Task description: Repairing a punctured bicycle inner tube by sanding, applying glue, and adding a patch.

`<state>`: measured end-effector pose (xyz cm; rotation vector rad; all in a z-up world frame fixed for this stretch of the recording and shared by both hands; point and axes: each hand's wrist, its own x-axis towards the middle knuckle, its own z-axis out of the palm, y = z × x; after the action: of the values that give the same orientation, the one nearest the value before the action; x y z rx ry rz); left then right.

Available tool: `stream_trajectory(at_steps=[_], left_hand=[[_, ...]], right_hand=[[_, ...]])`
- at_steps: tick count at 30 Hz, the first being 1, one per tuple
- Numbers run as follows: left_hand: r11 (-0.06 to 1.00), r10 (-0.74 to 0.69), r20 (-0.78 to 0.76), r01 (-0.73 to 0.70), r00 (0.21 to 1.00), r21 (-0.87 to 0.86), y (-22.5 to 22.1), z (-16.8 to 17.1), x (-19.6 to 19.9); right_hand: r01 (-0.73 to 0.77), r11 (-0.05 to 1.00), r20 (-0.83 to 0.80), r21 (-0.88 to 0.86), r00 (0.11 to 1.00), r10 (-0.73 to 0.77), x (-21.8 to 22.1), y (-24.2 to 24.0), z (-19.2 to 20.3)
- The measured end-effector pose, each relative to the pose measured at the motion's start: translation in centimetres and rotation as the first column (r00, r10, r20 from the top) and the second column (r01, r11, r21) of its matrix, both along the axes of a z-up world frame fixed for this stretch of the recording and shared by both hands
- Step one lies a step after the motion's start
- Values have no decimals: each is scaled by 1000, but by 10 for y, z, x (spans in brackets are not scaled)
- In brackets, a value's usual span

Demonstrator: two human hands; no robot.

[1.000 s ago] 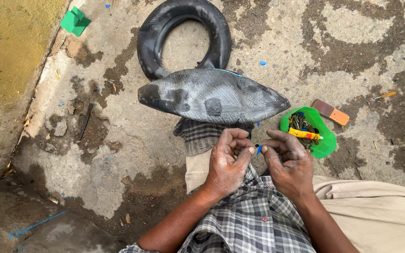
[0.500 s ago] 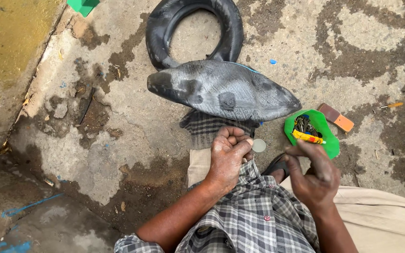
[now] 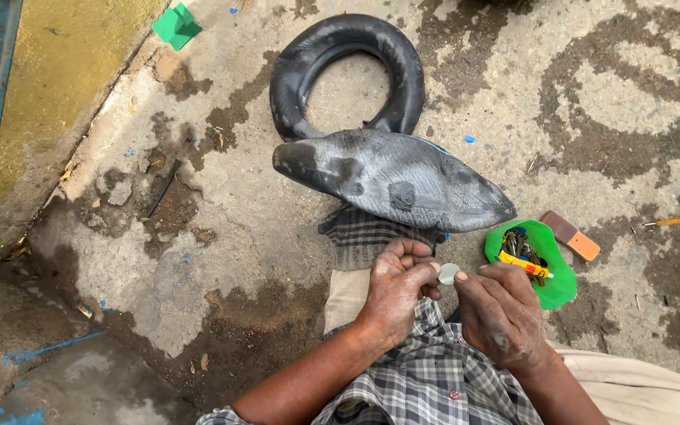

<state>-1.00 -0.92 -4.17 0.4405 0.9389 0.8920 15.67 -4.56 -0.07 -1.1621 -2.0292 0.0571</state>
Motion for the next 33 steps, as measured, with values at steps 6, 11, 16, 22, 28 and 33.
stream_trajectory(at_steps=[6,11,16,22,28,33], left_hand=[[998,65,70,-64,995,-14,9,3,-29],[969,246,242,-239,938,-58,32,28,-34],[942,334,332,-324,882,-87,48,23,-22],[957,291,342,-273,893,-100,50,-2,-25],[975,218,385,-216,897,-49,50,-2,-29],[979,202,425,-194,882,-61,51,-5,-30]], right_hand=[[-28,926,-518,-375,835,-185,10,10,-16],[-163,844,-722,-512,613,-320,19,45,-11],[-373,748,-819,-549,418,-393,16,58,-25],[-310,708,-728,-634,547,-412,16,79,-6],[-257,681,-584,-685,753,-303,1,117,18],[-273,612,-507,-743,826,-247,-9,132,35]])
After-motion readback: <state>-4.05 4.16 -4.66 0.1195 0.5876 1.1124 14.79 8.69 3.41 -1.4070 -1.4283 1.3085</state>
